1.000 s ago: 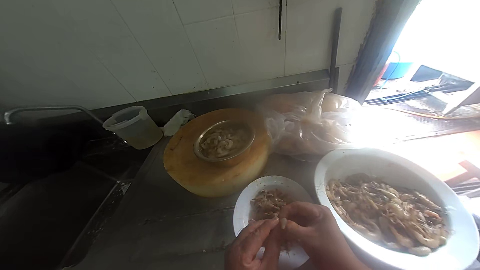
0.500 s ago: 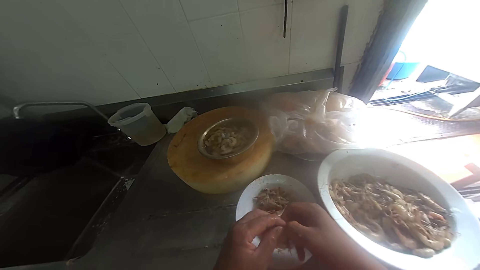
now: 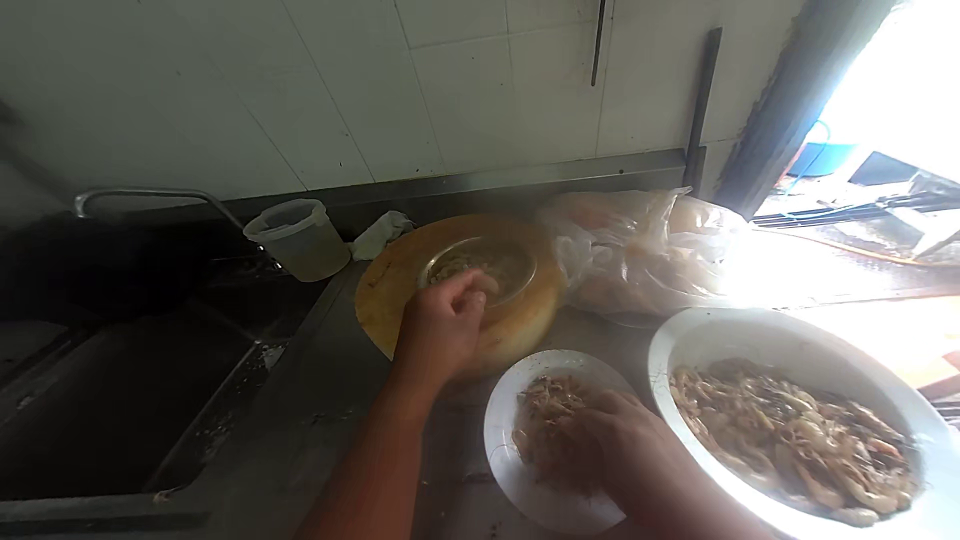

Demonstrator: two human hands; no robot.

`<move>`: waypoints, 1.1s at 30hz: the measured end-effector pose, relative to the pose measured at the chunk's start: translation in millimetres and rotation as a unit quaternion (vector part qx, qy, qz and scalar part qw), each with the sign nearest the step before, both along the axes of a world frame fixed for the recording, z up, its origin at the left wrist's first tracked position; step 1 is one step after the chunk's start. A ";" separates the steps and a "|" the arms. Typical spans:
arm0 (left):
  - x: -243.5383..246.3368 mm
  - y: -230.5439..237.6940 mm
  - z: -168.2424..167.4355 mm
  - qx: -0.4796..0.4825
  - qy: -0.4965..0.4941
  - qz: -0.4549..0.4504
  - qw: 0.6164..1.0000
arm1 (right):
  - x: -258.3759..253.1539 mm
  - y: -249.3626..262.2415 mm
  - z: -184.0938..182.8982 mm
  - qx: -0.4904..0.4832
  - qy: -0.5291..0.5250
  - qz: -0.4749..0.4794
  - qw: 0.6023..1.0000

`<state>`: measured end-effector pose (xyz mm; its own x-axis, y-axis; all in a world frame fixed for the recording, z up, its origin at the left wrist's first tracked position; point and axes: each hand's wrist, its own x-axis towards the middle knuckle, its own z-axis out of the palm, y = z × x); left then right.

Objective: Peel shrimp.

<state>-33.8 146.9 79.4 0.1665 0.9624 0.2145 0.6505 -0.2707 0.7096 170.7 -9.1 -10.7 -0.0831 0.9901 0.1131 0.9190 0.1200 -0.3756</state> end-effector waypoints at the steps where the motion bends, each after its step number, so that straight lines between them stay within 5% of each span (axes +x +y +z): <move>1: 0.8 8.2 5.6 -0.011 0.041 0.006 0.999 | 0.6 0.7 0.8 0.007 -0.009 0.011 1.000; 4: -5.4 7.4 13.3 0.049 0.105 0.006 0.993 | 10.3 1.9 15.5 0.011 0.018 0.046 0.999; 9: -14.9 -21.4 -30.3 0.168 0.026 -0.061 0.984 | 44.4 0.7 41.6 -0.057 0.057 0.137 0.987; 13: -21.9 -52.4 -59.1 0.095 -0.021 -0.144 0.985 | 105.1 6.7 80.1 -0.074 -0.056 -0.028 0.995; 17: -13.1 -71.8 -76.8 0.074 -0.056 -0.172 0.981 | 156.9 38.9 74.6 -0.222 -0.132 -0.082 0.963; 23: -1.4 -82.9 -77.0 0.061 -0.089 -0.185 0.977 | 167.6 58.2 28.3 -0.205 -0.014 -0.036 0.978; 33: 51.2 -90.9 -54.1 0.031 -0.139 -0.289 0.947 | 135.2 14.3 102.3 -0.074 0.209 0.017 0.975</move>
